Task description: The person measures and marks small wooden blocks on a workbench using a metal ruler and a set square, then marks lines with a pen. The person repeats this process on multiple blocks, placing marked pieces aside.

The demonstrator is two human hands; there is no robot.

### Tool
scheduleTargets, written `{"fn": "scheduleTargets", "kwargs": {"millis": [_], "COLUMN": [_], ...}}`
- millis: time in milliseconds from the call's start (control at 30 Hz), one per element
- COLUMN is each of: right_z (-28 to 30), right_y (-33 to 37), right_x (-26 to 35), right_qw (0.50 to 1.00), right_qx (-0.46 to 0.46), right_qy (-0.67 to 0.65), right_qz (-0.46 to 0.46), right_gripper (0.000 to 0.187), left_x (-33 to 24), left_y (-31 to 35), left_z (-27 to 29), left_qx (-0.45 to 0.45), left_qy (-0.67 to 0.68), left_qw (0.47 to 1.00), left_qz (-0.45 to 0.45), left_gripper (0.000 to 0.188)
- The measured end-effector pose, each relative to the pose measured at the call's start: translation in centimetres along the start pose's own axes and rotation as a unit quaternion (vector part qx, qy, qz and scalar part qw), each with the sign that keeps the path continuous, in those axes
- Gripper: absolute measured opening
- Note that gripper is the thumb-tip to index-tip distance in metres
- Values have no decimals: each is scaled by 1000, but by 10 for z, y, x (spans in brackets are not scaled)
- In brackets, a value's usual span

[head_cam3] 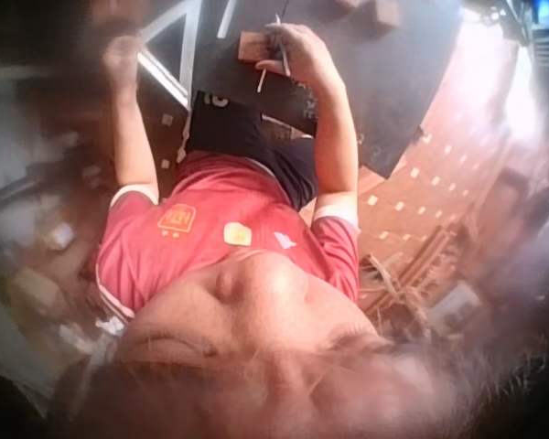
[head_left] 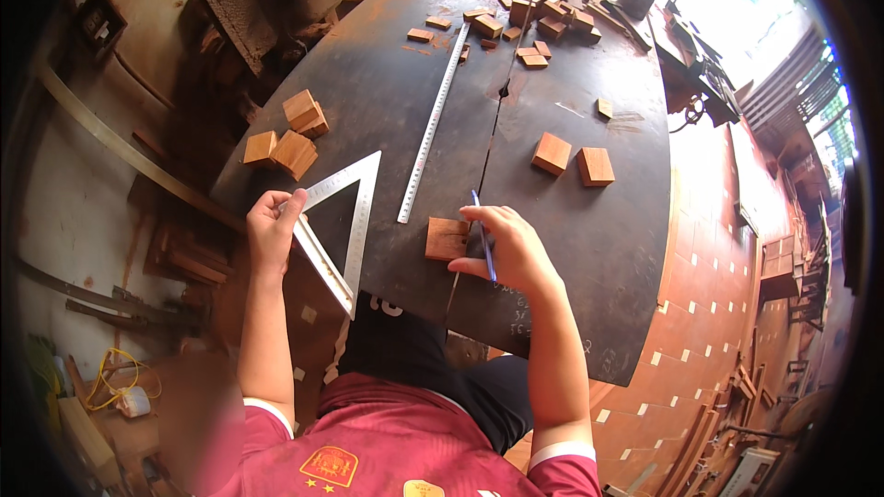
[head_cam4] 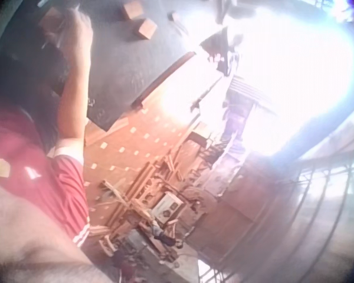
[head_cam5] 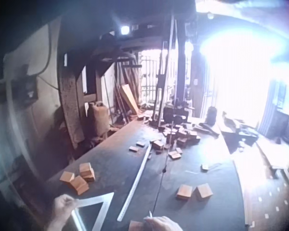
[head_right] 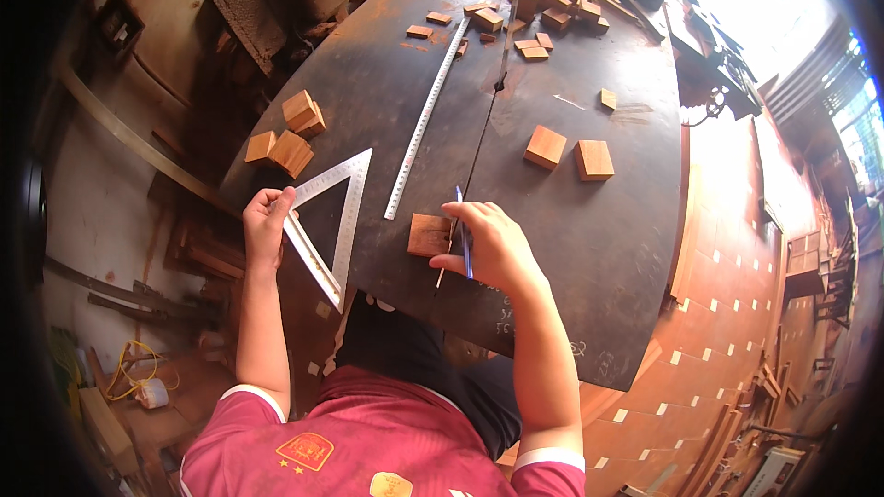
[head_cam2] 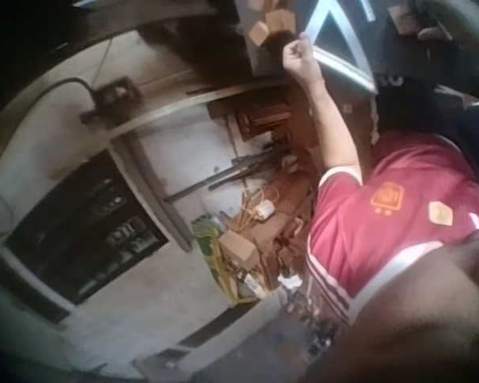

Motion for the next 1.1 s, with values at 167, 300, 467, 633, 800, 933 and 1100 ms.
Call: {"fn": "scheduleTargets", "kwargs": {"millis": [167, 300, 467, 633, 800, 933, 1100], "right_z": [-3, -5, -4, -19, -32, -22, -25], "right_y": [2, 4, 6, 11, 13, 5, 7], "right_x": [-3, -23, -29, -26, -25, -20, -38], "right_qw": [998, 960, 876, 844, 842, 893, 866], "right_qx": [26, 4, 19, 80, 134, 49, -45], "right_qy": [-57, -250, -430, -476, -458, -388, -427], "right_qz": [-7, -129, -215, -236, -250, -222, -255], "right_gripper": [58, 46, 25, 28, 33, 33, 38], "left_x": [-20, -39, -82, -72, -49, -21, -4], "left_y": [9, 23, 80, 109, 111, 101, 101], "left_z": [-15, -31, -122, -184, -196, -182, -178], "left_qx": [-63, -33, 148, 302, 337, 305, 305], "left_qy": [-20, -176, -266, -196, -105, -78, -163], "left_qw": [998, 980, 927, 910, 931, 948, 937], "left_qz": [23, -82, -217, -206, -90, -43, 39], "left_gripper": [39, 45, 51, 63, 62, 62, 62]}}
Point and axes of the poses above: each hand's wrist, its own y-axis away from the middle knuckle, its own z-axis out of the back of the hand, x = y × z, the point moved 9 cm from there along -y, towards the middle knuckle, and after that the axes turned 10 degrees about y, right-handed, at the moved point
